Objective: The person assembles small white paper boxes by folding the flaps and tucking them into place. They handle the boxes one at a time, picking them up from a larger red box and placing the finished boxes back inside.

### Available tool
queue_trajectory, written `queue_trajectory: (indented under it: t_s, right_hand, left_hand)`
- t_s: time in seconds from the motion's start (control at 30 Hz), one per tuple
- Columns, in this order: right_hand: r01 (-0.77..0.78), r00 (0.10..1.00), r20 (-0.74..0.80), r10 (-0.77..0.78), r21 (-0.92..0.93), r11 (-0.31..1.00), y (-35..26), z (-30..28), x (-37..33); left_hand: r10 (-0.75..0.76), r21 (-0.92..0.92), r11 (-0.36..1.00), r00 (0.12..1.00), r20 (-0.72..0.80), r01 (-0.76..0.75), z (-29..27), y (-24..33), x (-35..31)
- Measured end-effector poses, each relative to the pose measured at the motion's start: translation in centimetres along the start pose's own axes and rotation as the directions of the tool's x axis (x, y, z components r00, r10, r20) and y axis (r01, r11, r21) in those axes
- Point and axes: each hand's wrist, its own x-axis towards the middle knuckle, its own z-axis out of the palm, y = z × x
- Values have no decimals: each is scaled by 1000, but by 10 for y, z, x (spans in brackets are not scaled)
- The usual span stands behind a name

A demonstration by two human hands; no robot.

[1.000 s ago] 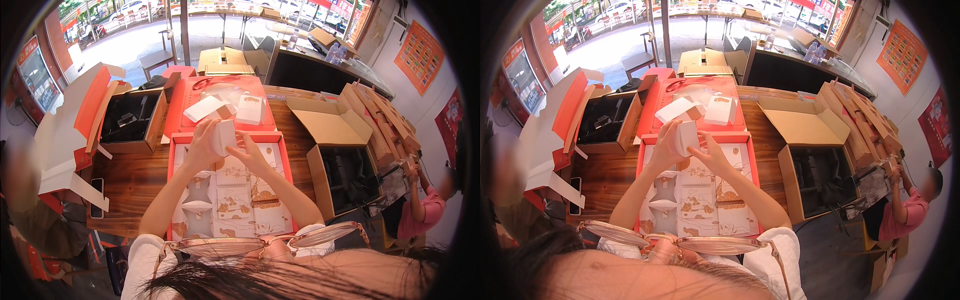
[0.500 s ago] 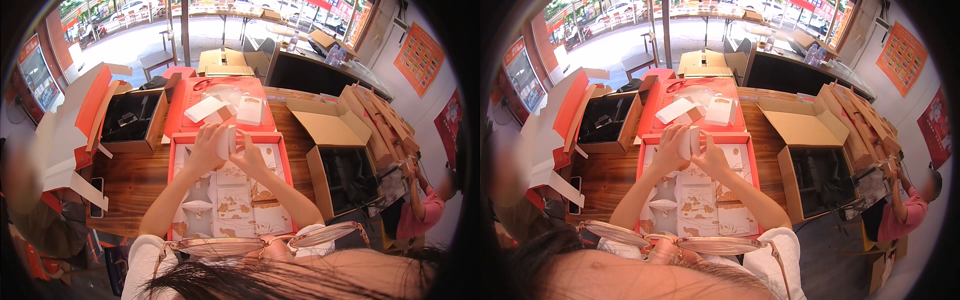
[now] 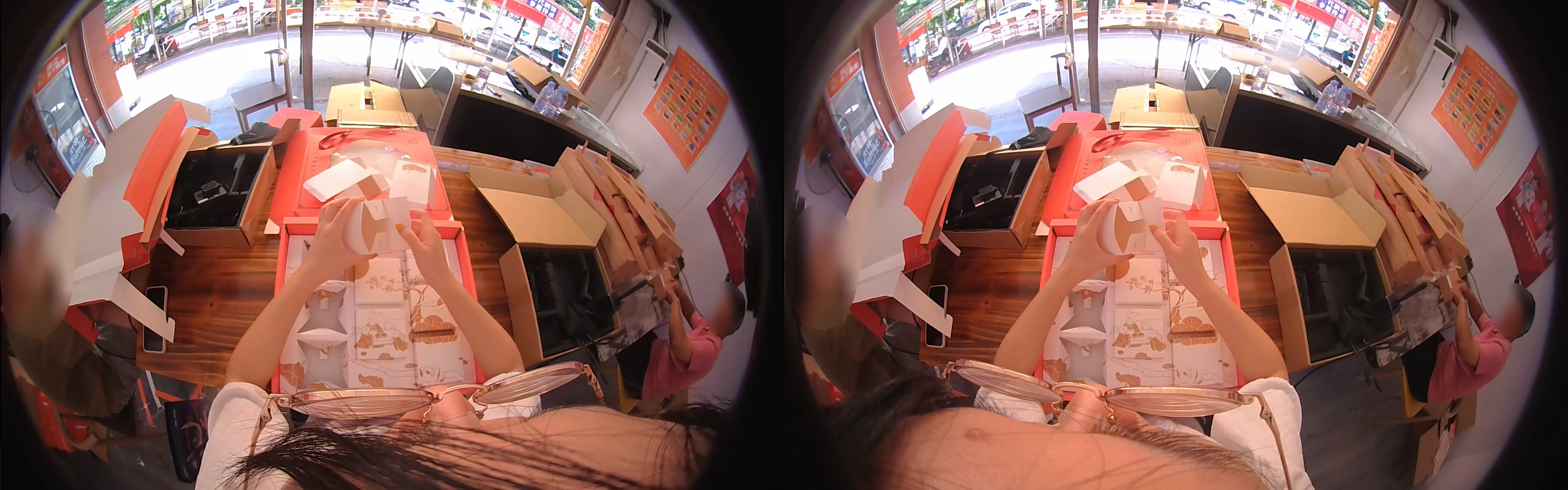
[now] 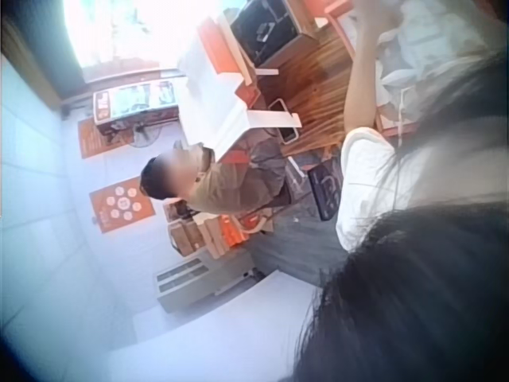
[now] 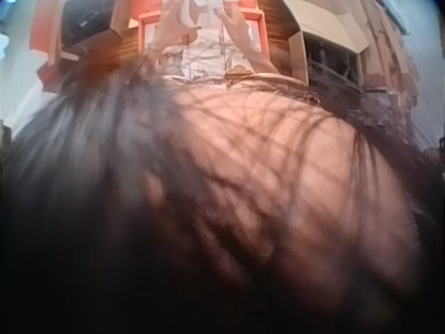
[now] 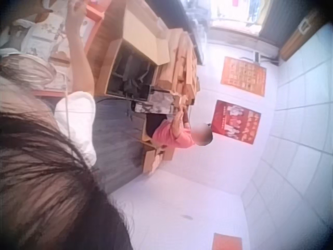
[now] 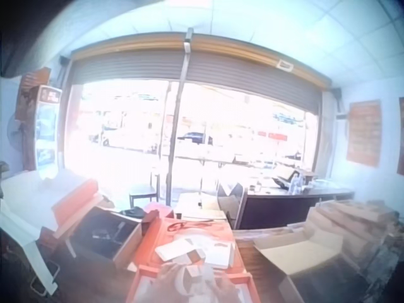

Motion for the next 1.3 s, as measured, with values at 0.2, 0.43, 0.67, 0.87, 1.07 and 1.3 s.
queue_trajectory:
  t_s: [0.2, 0.43, 0.67, 0.87, 1.07, 1.3]
  right_hand:
    - [-38, 998, -37, 41, 98, 995, 4, -9, 5]
    - [-301, 937, 58, 345, 636, 710, -27, -5, 2]
    - [-448, 888, 429, 167, 722, 527, 0, -20, 4]
    - [-430, 890, 438, 128, 713, 553, 0, -16, 2]
    - [-388, 904, 406, 132, 654, 649, -6, -15, 1]
    - [-363, 901, 424, 87, 629, 687, -7, -12, -1]
  left_hand:
    - [-19, -33, 999, 1000, 8, 20, -3, 3, 1]
    - [-61, -205, 976, 996, 58, 72, -9, 5, 1]
    - [-153, -481, 848, 973, 175, 220, -3, -20, -3]
    - [-224, -516, 785, 933, 281, 344, -4, -19, -5]
    - [-223, -908, 215, 923, 313, 359, -4, -19, -9]
    - [-240, -828, 419, 925, 296, 374, -4, -28, -5]
